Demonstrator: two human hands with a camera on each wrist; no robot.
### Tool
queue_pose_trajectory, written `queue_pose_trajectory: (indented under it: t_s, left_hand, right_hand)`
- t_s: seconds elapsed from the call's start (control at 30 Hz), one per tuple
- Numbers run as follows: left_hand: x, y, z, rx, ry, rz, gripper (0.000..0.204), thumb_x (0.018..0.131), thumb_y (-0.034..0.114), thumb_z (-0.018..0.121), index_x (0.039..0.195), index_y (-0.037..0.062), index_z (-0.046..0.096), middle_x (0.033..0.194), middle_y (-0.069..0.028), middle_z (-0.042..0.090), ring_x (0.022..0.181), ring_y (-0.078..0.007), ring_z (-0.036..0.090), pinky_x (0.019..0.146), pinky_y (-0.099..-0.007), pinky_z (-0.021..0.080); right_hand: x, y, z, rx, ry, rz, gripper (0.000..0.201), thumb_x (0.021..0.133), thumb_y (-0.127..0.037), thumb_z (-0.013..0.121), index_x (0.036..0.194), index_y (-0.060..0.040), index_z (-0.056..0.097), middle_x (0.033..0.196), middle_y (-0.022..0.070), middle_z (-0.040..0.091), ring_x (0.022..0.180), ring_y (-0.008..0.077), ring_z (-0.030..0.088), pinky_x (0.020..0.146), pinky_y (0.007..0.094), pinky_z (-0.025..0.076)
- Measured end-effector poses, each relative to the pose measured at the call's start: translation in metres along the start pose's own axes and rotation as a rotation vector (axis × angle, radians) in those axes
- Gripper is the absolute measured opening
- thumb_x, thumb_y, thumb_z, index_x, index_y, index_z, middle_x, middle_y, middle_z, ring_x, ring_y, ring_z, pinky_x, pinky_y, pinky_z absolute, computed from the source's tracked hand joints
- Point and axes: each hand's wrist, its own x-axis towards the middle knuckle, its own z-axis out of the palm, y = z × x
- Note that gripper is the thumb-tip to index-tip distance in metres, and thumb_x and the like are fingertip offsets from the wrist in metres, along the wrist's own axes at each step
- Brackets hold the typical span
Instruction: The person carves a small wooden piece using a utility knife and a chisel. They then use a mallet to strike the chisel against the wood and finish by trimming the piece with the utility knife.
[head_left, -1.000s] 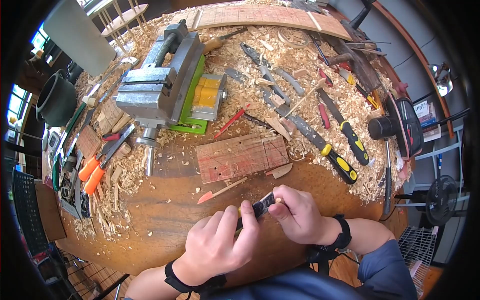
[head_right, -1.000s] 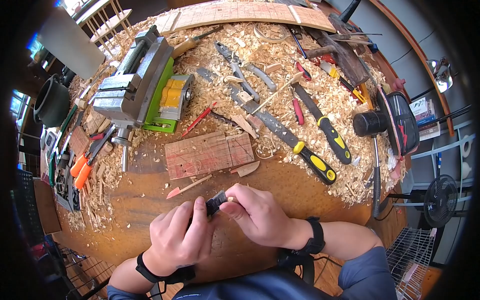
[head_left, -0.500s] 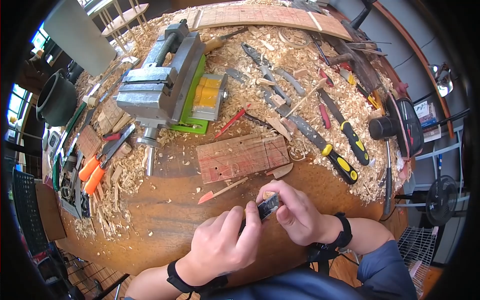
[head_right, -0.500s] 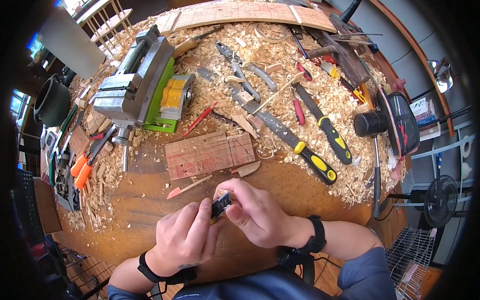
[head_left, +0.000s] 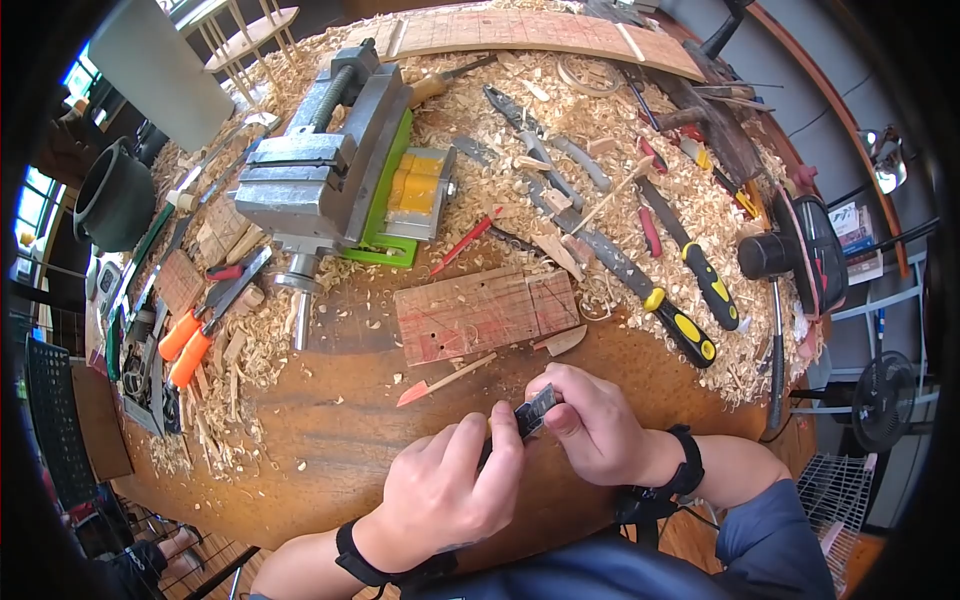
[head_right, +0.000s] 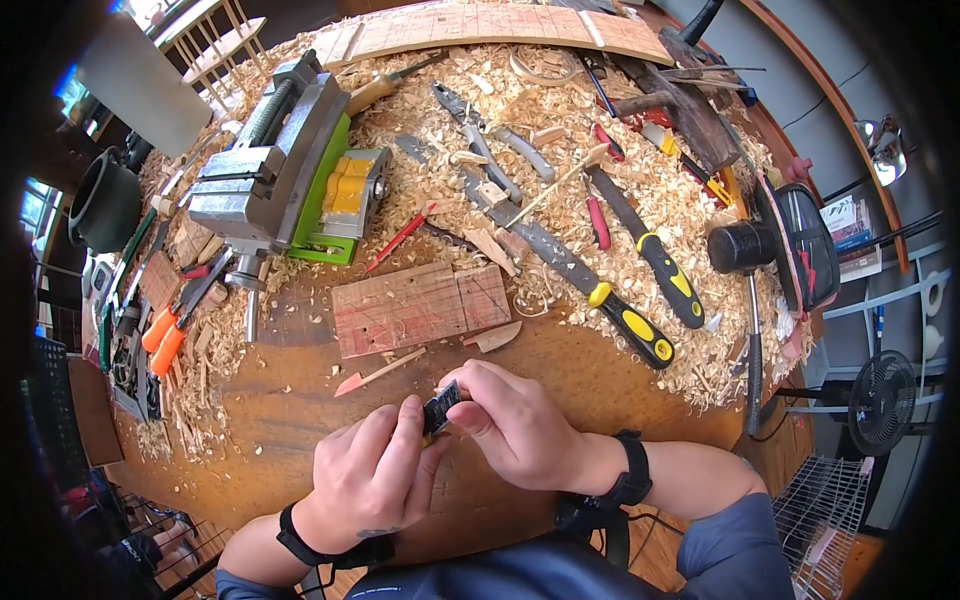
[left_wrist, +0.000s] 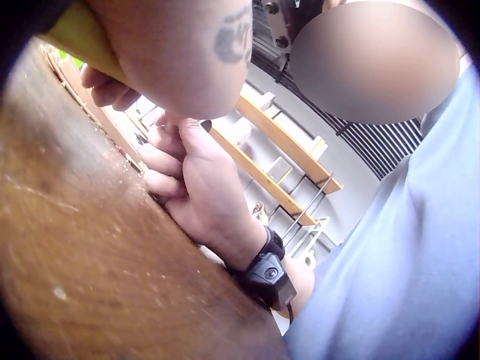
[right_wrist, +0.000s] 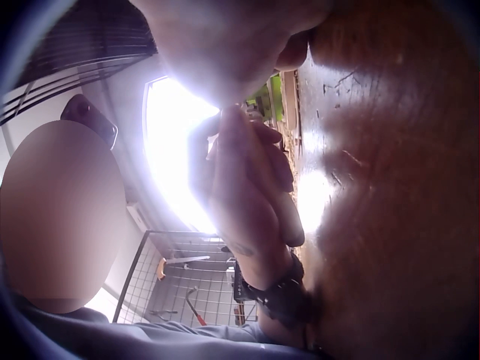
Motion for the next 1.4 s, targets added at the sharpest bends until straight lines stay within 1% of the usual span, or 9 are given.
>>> queue_pose_trajectory:
  t_s: [0.2, 0.27, 0.4, 0.6, 0.7, 0.8, 1.0, 1.2, 1.4]
  left_hand:
    - [0.000, -0.001, 0.000, 0.033, -0.022, 0.008, 0.049, 0.080, 0.011, 0.084, 0.121, -0.0132, 0.069, 0.089, -0.0175, 0.069, 0.062, -0.0243, 0.068, 0.052, -0.0336, 0.054]
    - [0.000, -0.006, 0.006, 0.102, 0.070, 0.059, 0.034, 0.086, 0.008, 0.070, 0.117, -0.0057, 0.070, 0.084, -0.0089, 0.062, 0.056, -0.0124, 0.058, 0.044, -0.0269, 0.045]
    - [0.000, -0.006, 0.007, 0.149, 0.085, 0.073, 0.034, 0.084, 0.008, 0.069, 0.116, -0.0053, 0.070, 0.084, -0.0087, 0.062, 0.056, -0.0124, 0.057, 0.045, -0.0268, 0.045]
    - [0.001, -0.007, 0.001, 0.209, 0.071, 0.036, 0.031, 0.088, 0.013, 0.073, 0.114, -0.0044, 0.071, 0.085, -0.0095, 0.063, 0.057, -0.0135, 0.059, 0.046, -0.0272, 0.046]
    - [0.003, -0.003, -0.003, 0.088, 0.051, -0.060, 0.047, 0.081, 0.007, 0.081, 0.121, -0.0131, 0.066, 0.089, -0.0186, 0.070, 0.064, -0.0275, 0.069, 0.054, -0.0363, 0.055]
    - [0.004, -0.008, 0.003, 0.115, 0.123, -0.017, 0.035, 0.087, 0.013, 0.078, 0.113, -0.0091, 0.070, 0.085, -0.0111, 0.065, 0.059, -0.0172, 0.061, 0.048, -0.0287, 0.049]
    - [0.004, -0.005, 0.004, 0.005, 0.064, -0.022, 0.039, 0.086, 0.014, 0.077, 0.116, -0.0103, 0.069, 0.082, -0.0082, 0.062, 0.058, -0.0162, 0.060, 0.048, -0.0297, 0.050]
    - [0.004, 0.001, 0.000, -0.075, -0.013, -0.044, 0.046, 0.085, 0.010, 0.082, 0.122, -0.0130, 0.068, 0.091, -0.0179, 0.071, 0.063, -0.0259, 0.069, 0.054, -0.0344, 0.054]
    - [0.002, -0.001, 0.001, -0.075, -0.010, -0.020, 0.047, 0.085, 0.010, 0.082, 0.123, -0.0137, 0.068, 0.090, -0.0184, 0.071, 0.062, -0.0256, 0.068, 0.053, -0.0341, 0.054]
  right_hand:
    - [-0.001, -0.001, 0.001, -0.009, 0.032, 0.021, 0.021, 0.109, -0.020, 0.066, 0.112, 0.0009, 0.061, 0.093, 0.0174, 0.065, 0.082, 0.0388, 0.068, 0.072, 0.0427, 0.054]
    - [-0.001, 0.000, 0.001, -0.006, 0.034, 0.027, 0.021, 0.109, -0.020, 0.066, 0.112, 0.0006, 0.062, 0.092, 0.0171, 0.066, 0.081, 0.0383, 0.068, 0.071, 0.0426, 0.054]
    - [-0.001, -0.001, 0.002, 0.004, 0.038, 0.053, 0.021, 0.108, -0.021, 0.068, 0.110, -0.0006, 0.063, 0.090, 0.0164, 0.066, 0.079, 0.0372, 0.068, 0.070, 0.0418, 0.054]
    - [-0.001, 0.002, -0.001, 0.013, 0.017, 0.088, 0.028, 0.112, -0.029, 0.062, 0.115, -0.0011, 0.062, 0.091, 0.0155, 0.067, 0.080, 0.0322, 0.069, 0.071, 0.0393, 0.053]
    - [0.001, -0.006, -0.002, 0.101, 0.008, 0.122, 0.038, 0.115, -0.036, 0.055, 0.124, 0.0000, 0.060, 0.092, 0.0145, 0.067, 0.078, 0.0280, 0.068, 0.071, 0.0380, 0.053]
    - [-0.002, 0.000, -0.005, 0.105, -0.032, 0.117, 0.046, 0.116, -0.041, 0.051, 0.131, 0.0019, 0.058, 0.097, 0.0147, 0.066, 0.079, 0.0256, 0.066, 0.072, 0.0368, 0.052]
    - [0.003, 0.003, -0.006, 0.100, -0.063, 0.003, 0.049, 0.116, -0.042, 0.047, 0.133, 0.0025, 0.059, 0.104, 0.0166, 0.061, 0.083, 0.0287, 0.062, 0.076, 0.0380, 0.051]
    - [0.005, -0.001, -0.004, 0.030, -0.079, 0.030, 0.069, 0.116, -0.057, 0.032, 0.130, 0.0039, 0.061, 0.104, 0.0172, 0.064, 0.086, 0.0288, 0.059, 0.081, 0.0396, 0.048]
    - [0.004, 0.005, -0.003, 0.029, -0.081, -0.035, 0.045, 0.117, -0.041, 0.045, 0.129, 0.0001, 0.059, 0.102, 0.0175, 0.060, 0.084, 0.0348, 0.061, 0.077, 0.0413, 0.051]
